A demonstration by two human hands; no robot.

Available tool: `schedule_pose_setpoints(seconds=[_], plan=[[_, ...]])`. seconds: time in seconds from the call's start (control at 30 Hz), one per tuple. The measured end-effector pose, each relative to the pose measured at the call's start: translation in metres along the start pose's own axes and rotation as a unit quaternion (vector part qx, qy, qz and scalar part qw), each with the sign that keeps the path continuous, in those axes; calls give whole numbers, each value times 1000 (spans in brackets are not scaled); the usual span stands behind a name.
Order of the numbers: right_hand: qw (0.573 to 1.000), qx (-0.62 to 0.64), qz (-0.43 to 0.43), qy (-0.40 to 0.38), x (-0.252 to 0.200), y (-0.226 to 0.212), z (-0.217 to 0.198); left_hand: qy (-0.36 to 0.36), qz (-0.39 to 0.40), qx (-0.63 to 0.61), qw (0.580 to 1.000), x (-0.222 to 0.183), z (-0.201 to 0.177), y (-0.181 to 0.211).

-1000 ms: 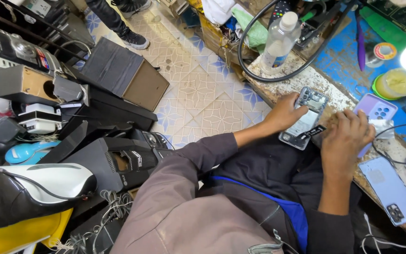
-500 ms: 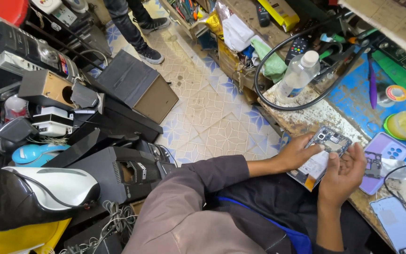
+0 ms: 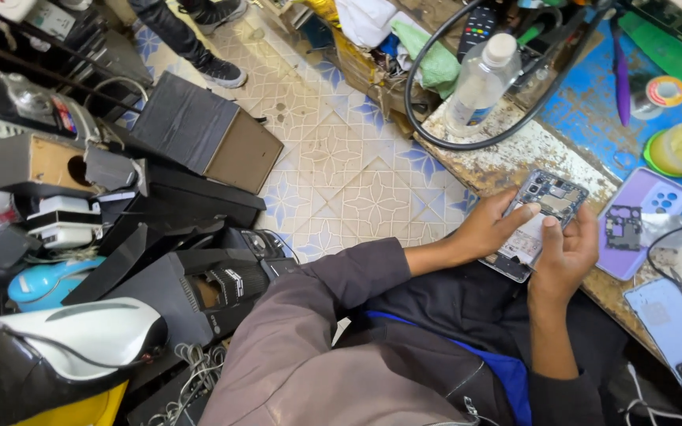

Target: Disassembling and inspecting the internal components of a smartphone using a screwdriver and prying tool.

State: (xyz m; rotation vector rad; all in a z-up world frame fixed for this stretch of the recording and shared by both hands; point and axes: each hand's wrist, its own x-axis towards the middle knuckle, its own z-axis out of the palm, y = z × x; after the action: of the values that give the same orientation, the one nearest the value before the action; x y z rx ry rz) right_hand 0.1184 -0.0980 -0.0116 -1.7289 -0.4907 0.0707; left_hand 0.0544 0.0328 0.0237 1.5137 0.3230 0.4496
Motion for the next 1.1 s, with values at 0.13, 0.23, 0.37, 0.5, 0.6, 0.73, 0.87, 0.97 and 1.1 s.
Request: schedule_pose_setpoints(seconds=[0.13,0.23,0.37,0.5,0.6,0.73,0.87,0.97,1.1], plan=[[996,34,78,15,3,18,-1,-5,-30,14,999,-2,4,-8],[995,84,57,2,3,48,-5,14,-25,11,1000,-6,11,-17],[989,148,18,-12,-1,6,1,39,-4,10,999,-6,14,-29],[989,142,24,-39,5,-12,1,45,-24,-1,999,-5,15,-36],[978,190,14,-81,14,-25,-2,56,-13,7,998,0,10,-25],[970,222,19,-100,14,-13,-6,53,-14,0,998,-2,10,-21],[965,234,37,-110,15,-4,-7,39,-9,-2,999,-3,10,-16],[971,194,74,-120,12,-31,-11,5,-65,31,997,-2,9,-3],[969,199,85,-115,13,-30,-12,-23,-70,31,997,-3,6,2]])
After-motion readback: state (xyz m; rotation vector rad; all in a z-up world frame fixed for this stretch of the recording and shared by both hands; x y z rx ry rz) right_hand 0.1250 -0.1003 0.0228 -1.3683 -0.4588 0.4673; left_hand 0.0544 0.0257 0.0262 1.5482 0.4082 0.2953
